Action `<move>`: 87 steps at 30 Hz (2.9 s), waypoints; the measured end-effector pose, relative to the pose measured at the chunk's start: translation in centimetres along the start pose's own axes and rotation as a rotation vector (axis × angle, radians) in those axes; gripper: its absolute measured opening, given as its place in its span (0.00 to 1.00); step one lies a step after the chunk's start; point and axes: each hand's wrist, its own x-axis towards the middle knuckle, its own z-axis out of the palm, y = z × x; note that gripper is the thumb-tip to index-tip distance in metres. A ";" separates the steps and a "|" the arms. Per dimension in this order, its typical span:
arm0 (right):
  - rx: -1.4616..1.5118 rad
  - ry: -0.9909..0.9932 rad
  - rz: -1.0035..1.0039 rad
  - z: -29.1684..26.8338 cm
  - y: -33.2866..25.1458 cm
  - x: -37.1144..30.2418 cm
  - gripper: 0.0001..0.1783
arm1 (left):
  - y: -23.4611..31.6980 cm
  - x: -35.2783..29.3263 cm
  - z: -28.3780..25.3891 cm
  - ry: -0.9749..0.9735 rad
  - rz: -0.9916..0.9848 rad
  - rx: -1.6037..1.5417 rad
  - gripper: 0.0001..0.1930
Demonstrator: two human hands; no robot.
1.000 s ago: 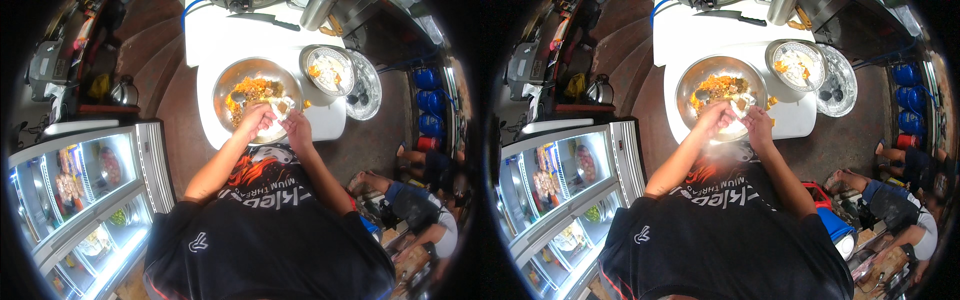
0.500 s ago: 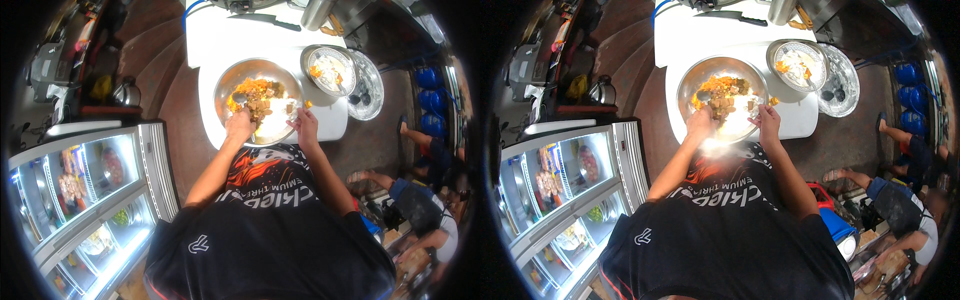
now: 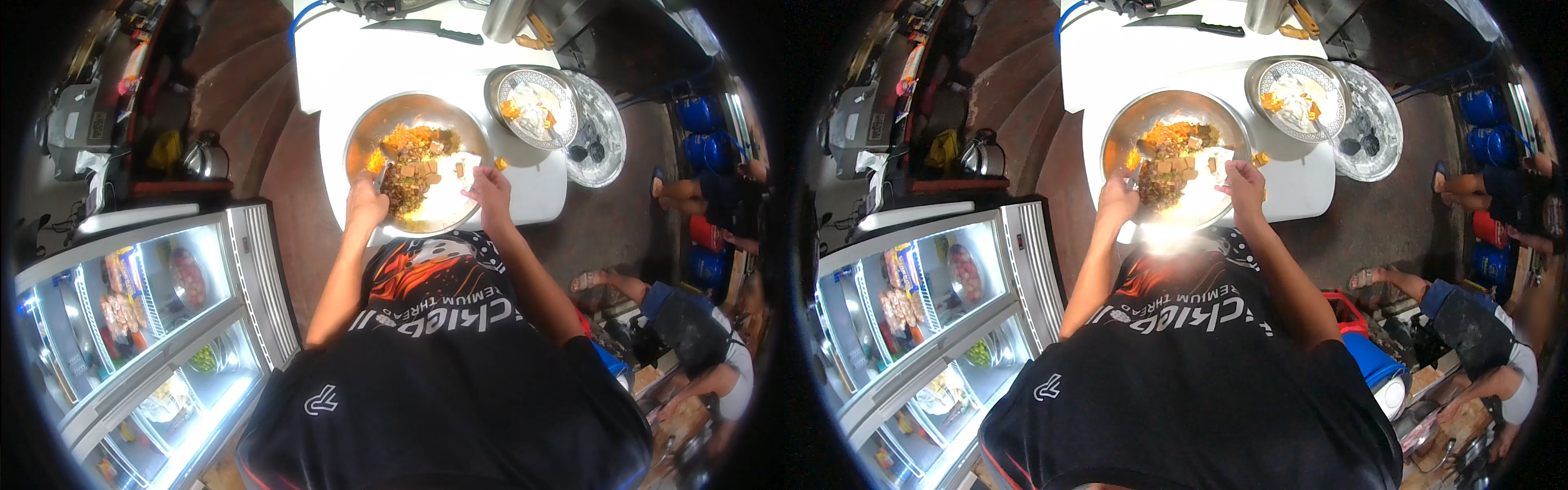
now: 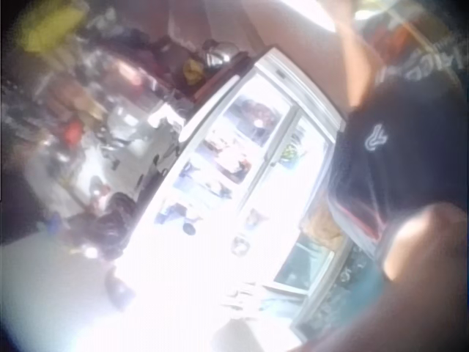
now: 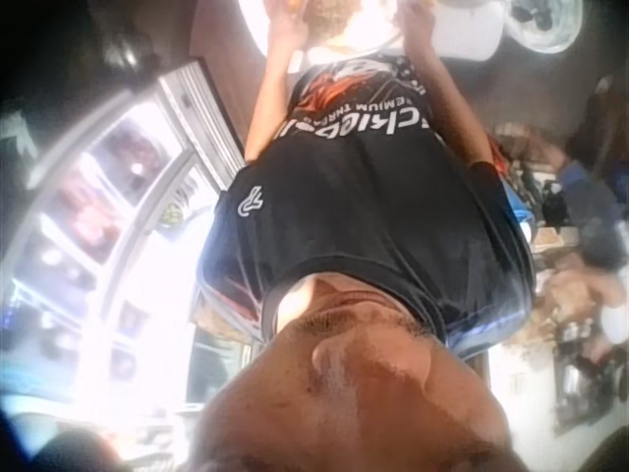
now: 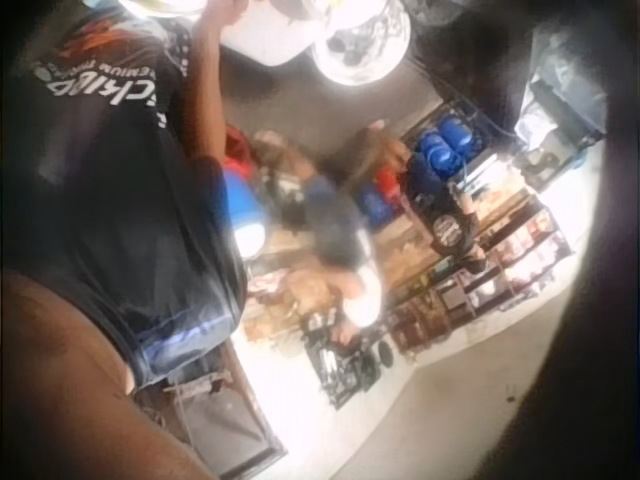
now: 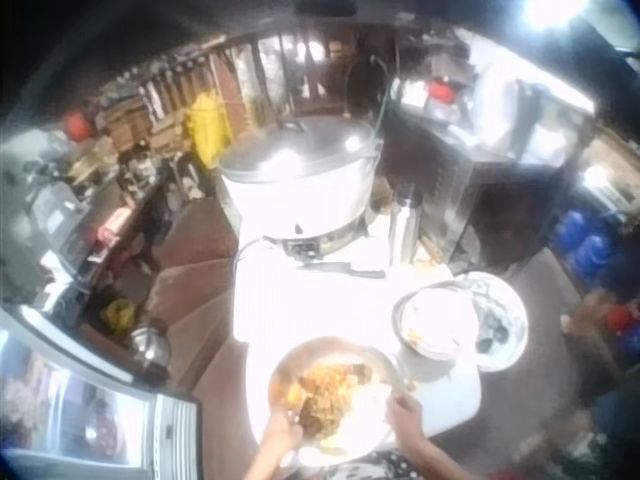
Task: The person scoops a mixed filling from a metal bowl using a spoon and places it onto small square wrappers. They fold the wrappers around the filling to form small packets and place the finished items onto a nearby plate.
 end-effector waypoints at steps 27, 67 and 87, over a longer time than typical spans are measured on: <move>-0.161 -0.003 -0.032 1.8 1.2 2.3 0.09 | 1.1 -6.6 0.3 -0.023 0.303 -0.300 0.09; -1.306 0.095 -0.344 -10.3 2.7 3.2 0.20 | -1.1 -2.6 -0.6 0.033 0.157 0.335 0.19; 0.441 -0.780 0.056 0.7 -4.4 -2.4 0.19 | 9.7 -6.6 -2.5 0.113 0.716 -0.461 0.10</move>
